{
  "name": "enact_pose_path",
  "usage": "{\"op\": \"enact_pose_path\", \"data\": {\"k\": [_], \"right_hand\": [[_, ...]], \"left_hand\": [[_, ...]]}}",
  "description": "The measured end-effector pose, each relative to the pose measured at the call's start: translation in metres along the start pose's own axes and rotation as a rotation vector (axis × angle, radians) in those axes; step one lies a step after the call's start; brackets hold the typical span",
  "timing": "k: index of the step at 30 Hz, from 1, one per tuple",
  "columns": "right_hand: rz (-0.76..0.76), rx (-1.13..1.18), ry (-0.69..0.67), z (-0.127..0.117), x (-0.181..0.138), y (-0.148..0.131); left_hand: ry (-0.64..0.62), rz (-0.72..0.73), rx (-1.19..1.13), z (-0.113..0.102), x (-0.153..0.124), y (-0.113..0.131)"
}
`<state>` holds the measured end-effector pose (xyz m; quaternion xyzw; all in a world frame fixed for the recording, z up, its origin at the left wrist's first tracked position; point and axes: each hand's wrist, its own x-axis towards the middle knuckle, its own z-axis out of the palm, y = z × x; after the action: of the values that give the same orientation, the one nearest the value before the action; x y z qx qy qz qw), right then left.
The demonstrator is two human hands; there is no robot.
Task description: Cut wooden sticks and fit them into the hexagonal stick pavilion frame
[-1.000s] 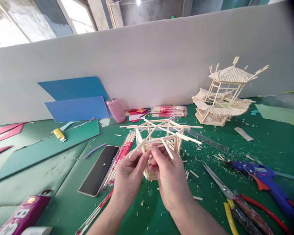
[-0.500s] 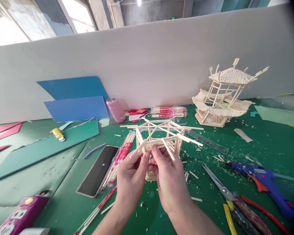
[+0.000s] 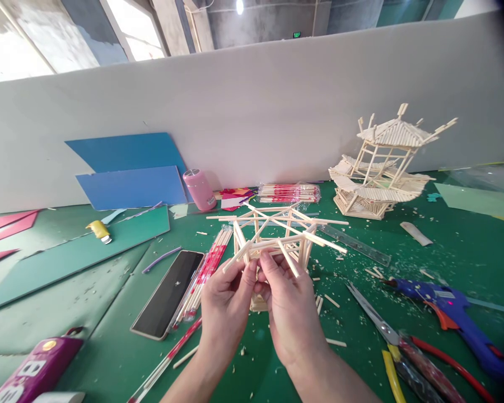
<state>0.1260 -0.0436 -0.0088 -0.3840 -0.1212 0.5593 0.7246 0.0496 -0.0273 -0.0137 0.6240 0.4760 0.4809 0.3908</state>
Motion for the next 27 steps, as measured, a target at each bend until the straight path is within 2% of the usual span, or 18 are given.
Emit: {"op": "enact_pose_path", "data": {"k": [10,27], "right_hand": [[-0.008,-0.012,-0.008,0.0,0.0003,0.0011],[0.038,0.006,0.005,0.0001,-0.0025,-0.0014]], "left_hand": [[-0.013,-0.005,-0.043,0.0016,0.0012,0.0059],[-0.033,0.009,0.065,-0.0041,0.0023,-0.0021]]}}
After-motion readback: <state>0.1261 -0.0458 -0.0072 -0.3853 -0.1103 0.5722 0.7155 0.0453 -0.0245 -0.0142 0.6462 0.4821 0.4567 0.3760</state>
